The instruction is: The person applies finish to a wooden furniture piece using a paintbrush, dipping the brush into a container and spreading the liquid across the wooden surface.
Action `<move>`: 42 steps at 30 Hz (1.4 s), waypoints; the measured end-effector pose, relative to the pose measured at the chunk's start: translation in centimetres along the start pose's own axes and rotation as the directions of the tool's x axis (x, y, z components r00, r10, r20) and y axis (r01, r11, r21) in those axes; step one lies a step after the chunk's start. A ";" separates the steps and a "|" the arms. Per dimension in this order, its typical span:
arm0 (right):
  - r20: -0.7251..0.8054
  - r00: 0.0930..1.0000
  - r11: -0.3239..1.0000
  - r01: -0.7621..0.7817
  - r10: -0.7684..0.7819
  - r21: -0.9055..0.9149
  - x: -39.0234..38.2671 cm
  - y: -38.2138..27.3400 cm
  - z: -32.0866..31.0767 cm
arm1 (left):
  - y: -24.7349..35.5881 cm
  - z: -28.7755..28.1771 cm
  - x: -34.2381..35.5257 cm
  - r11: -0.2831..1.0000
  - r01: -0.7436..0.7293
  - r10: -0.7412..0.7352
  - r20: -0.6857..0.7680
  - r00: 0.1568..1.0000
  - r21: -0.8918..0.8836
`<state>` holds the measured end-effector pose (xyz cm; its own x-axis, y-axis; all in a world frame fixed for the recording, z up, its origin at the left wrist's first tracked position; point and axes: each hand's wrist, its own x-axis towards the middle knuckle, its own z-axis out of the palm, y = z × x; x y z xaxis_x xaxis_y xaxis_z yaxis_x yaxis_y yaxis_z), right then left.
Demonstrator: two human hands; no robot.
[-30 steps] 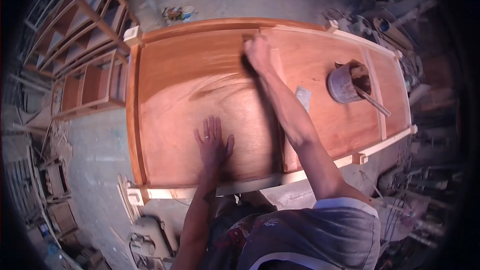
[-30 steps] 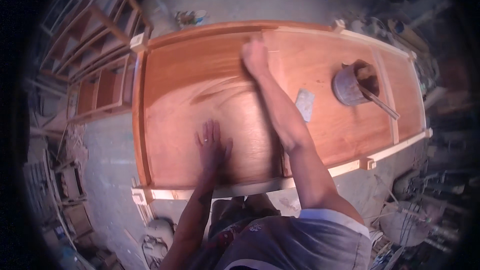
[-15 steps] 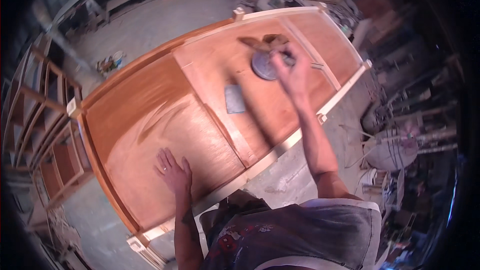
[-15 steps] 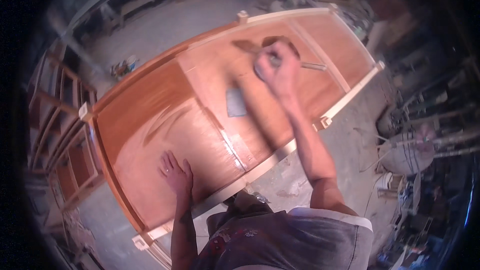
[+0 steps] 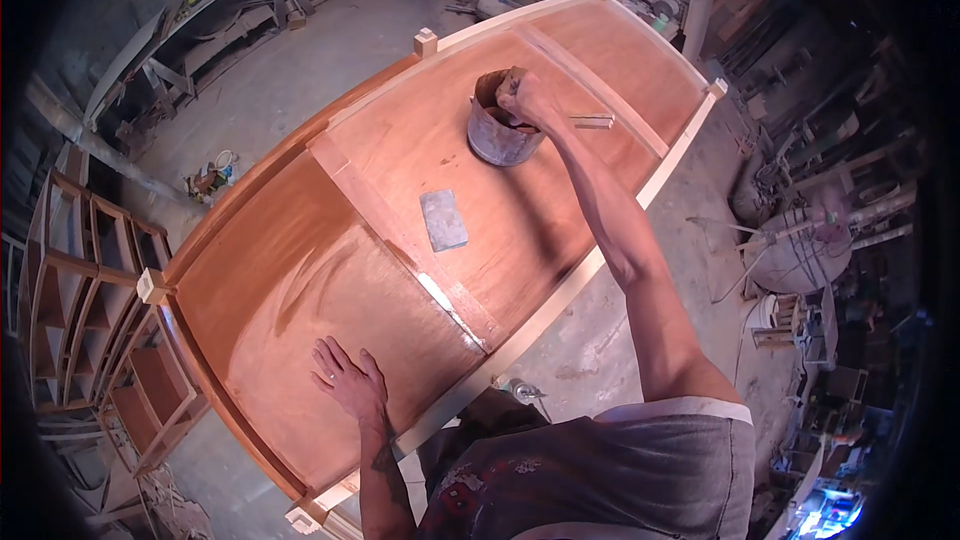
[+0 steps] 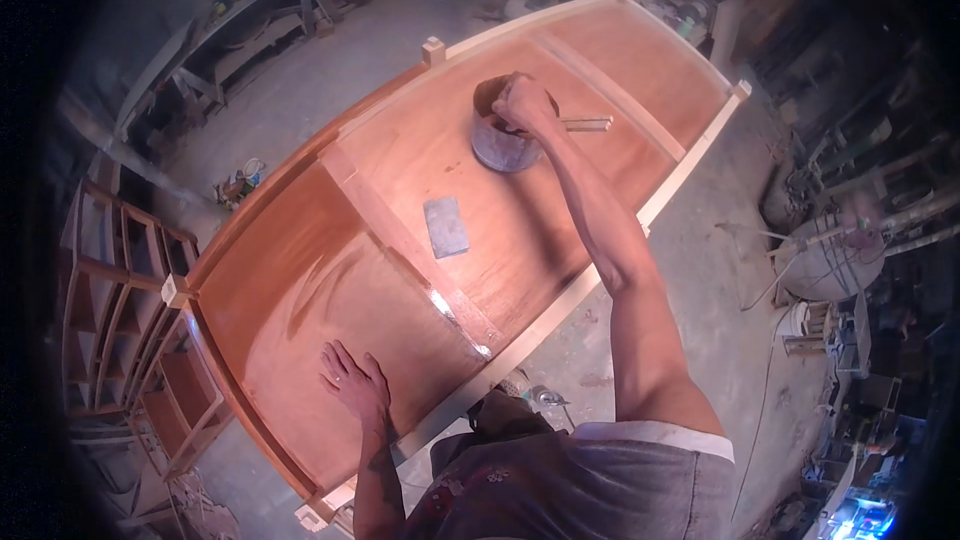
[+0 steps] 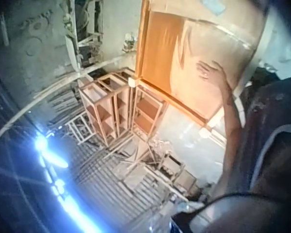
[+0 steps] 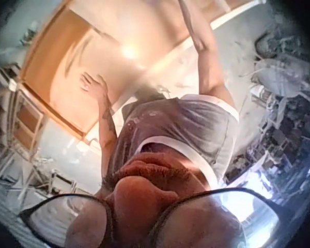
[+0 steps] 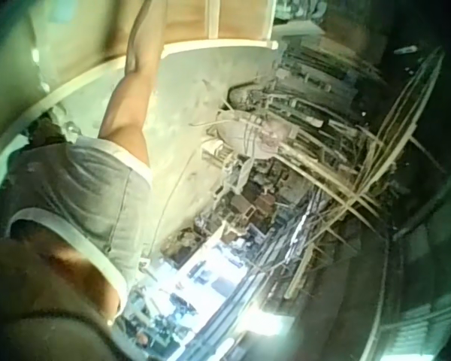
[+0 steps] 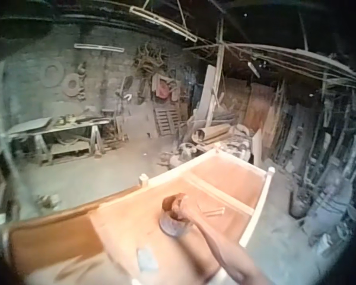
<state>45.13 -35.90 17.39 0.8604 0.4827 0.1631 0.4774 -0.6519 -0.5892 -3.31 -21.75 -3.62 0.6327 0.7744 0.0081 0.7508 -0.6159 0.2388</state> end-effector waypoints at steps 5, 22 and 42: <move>0.112 0.994 1.000 0.001 -0.001 0.003 0.8 1.3 1.4 | 0.2 -0.1 0.0 1.000 0.009 -0.009 -0.007 1.000 -0.024; 0.106 0.994 0.882 -0.072 0.025 0.465 -1.4 0.0 -4.6 | 0.9 0.5 0.5 0.998 -0.004 0.000 -0.063 0.998 -0.060; -0.578 0.808 0.843 0.226 0.119 0.489 -7.3 0.6 -0.3 | -2.3 -1.9 1.1 0.967 -0.155 0.160 0.008 0.987 -0.201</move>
<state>39.19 -40.04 16.11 0.8544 -0.0255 0.5189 0.5095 -0.1545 -0.8465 -4.74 -19.21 -2.37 0.7463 0.6645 0.0383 0.5898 -0.6869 0.4247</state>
